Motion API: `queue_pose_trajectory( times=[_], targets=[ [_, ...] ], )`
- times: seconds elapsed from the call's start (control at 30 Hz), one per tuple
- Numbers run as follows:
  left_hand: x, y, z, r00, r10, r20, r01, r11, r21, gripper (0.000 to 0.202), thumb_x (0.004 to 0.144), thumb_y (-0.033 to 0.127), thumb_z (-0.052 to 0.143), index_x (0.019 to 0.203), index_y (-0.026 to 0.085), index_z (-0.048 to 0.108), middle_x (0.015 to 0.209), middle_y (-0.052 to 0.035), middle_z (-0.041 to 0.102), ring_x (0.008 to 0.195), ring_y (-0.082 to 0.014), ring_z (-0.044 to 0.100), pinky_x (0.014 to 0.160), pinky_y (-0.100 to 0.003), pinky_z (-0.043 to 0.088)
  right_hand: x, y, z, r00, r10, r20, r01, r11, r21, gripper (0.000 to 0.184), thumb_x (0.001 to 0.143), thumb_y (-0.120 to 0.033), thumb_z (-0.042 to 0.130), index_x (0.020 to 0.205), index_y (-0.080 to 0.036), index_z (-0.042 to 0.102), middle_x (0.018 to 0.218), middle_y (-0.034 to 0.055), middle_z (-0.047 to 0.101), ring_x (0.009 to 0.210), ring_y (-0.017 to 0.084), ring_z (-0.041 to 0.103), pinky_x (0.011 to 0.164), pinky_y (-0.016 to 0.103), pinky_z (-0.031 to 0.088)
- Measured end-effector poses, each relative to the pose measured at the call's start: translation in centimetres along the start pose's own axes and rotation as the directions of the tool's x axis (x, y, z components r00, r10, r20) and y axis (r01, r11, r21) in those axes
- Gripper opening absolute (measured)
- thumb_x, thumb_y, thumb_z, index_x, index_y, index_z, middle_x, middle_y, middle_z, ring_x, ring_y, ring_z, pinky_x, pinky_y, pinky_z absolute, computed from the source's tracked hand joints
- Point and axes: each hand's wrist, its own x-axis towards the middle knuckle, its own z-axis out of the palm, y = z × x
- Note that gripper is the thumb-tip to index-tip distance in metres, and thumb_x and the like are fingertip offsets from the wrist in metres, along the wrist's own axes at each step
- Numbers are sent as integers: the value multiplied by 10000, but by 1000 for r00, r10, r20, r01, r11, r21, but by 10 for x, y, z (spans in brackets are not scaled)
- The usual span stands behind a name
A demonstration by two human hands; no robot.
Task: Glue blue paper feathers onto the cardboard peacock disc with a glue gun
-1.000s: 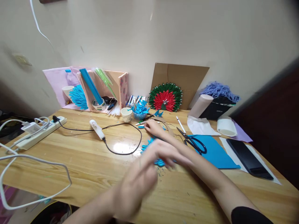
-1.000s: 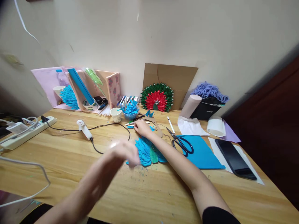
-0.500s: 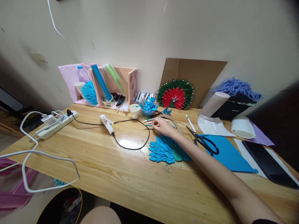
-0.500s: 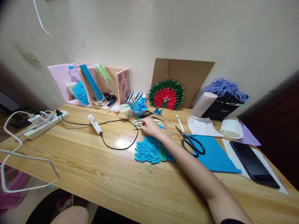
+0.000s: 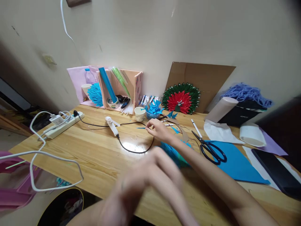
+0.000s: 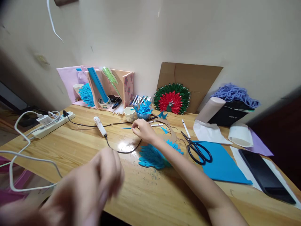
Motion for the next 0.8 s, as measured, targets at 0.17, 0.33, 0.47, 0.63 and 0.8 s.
queue_pose_trajectory(
  times=[0.17,0.33,0.47,0.63,0.8],
  targets=[
    [61,-57,-9,964,-154,-217,170,984,55,516,839,583,292,663,200,589,633,-40,587,635,-188,547,607,-319,401,12,-37,24,985,-169,36,170,985,-36,38,789,-143,516,778,-170,540,784,51,572,781,176,488,701,285,388],
    [78,-134,-30,902,-324,-286,334,942,-14,525,822,597,306,666,161,554,541,-6,538,494,-149,513,508,-258,369,23,-59,59,949,-303,86,310,948,-71,95,817,-125,464,771,-164,536,792,71,563,806,190,485,708,295,392],
    [78,-152,-40,910,-296,-290,252,951,-179,439,760,557,472,590,154,510,470,34,471,424,-97,438,440,-212,324,31,-62,78,921,-381,79,388,909,-152,149,859,-145,419,767,-162,535,770,71,552,771,188,475,686,295,393],
    [77,-157,-50,890,-359,-282,230,886,-403,402,638,517,630,642,116,609,531,-9,592,427,-79,477,444,-198,375,39,-59,95,899,-434,56,437,878,-196,168,873,-152,410,756,-161,530,753,66,558,747,184,482,680,297,403],
    [77,-165,-57,885,-396,-245,218,817,-534,406,546,435,734,774,104,679,629,-51,670,508,-110,573,517,-224,466,41,-59,103,897,-434,82,441,884,-155,172,881,-161,397,790,-166,543,776,71,582,770,191,509,705,309,412]
  ],
)
